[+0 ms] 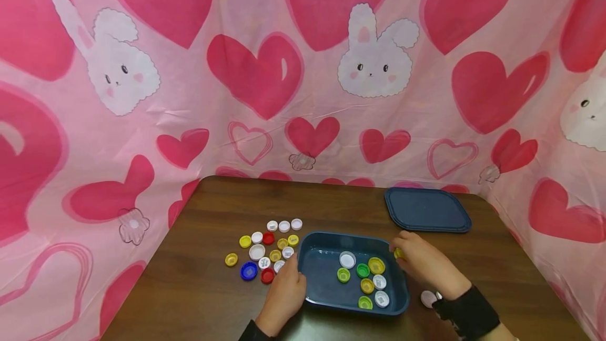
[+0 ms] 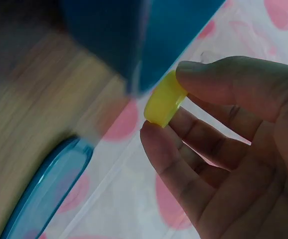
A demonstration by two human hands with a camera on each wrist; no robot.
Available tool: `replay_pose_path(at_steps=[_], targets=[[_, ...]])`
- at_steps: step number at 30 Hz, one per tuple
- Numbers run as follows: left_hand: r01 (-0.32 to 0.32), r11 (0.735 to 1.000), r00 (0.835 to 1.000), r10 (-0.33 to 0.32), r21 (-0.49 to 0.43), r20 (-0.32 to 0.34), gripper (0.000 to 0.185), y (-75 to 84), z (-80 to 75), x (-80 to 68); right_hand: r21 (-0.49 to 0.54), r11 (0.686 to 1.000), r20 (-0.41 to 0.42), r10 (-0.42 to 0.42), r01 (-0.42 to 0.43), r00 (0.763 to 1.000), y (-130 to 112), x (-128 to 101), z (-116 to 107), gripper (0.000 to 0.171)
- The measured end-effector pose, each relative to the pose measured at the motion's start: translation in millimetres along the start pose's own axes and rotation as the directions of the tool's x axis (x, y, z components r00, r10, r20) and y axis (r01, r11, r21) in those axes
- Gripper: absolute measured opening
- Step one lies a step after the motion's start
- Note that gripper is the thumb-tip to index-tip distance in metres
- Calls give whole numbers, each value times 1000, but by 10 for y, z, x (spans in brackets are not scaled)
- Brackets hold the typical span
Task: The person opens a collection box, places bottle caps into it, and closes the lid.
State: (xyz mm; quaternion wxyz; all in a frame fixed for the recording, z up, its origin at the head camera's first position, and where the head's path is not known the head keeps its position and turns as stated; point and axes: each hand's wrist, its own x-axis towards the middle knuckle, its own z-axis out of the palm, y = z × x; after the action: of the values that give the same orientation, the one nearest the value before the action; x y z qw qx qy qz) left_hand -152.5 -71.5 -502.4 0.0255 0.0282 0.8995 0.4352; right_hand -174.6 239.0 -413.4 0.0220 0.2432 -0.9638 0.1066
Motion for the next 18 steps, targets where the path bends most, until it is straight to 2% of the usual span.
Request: replay_pose_path(at_steps=[8,18], targets=[[-1,1000,1000,1,7,4,47,-12,-2,6,45,995,126,-91,86,988,-280,239,42,17],[23,1000,1000,-23,-1,8,47,9,-3,3,34,973,190,-231,229,954,-596,424,100,16]])
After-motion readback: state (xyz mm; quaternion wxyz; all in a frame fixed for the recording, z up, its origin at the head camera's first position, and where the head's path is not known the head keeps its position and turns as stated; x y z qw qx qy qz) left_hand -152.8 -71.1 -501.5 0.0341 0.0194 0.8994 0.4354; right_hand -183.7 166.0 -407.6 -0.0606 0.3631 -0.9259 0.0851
